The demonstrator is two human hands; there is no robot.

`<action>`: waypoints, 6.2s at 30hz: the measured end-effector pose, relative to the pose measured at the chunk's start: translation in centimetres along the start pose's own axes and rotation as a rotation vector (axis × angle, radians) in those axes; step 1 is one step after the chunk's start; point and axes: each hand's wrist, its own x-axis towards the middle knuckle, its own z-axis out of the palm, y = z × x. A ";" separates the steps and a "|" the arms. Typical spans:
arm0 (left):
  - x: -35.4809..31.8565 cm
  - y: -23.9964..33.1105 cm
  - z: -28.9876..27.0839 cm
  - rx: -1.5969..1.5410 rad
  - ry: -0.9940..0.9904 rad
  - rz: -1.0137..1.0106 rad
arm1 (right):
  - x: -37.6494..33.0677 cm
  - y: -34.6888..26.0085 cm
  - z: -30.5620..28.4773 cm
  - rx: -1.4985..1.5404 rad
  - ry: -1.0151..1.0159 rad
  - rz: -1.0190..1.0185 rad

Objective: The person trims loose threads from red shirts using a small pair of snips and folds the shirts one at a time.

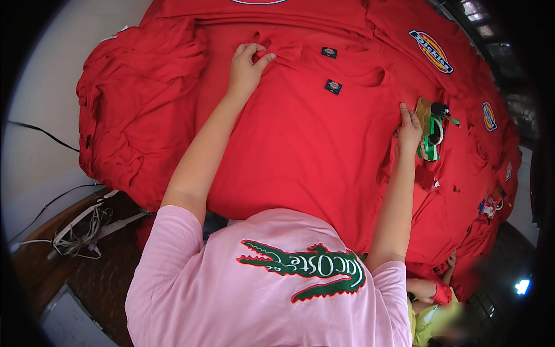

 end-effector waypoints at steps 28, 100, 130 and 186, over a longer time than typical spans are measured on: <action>-26.8 6.8 -2.6 0.306 -0.383 0.427 | -28.2 0.8 -9.6 -0.529 -0.254 -0.294; -28.7 17.3 2.5 -0.172 -0.586 0.339 | -24.6 5.0 -11.6 -0.496 -0.357 -0.662; -18.3 15.8 -14.4 -1.471 -0.268 -0.677 | -26.9 0.6 -12.4 -0.112 -0.773 0.112; -26.8 2.6 -20.0 -1.218 -0.373 -0.316 | -26.6 5.5 -15.8 -1.078 -0.367 -0.618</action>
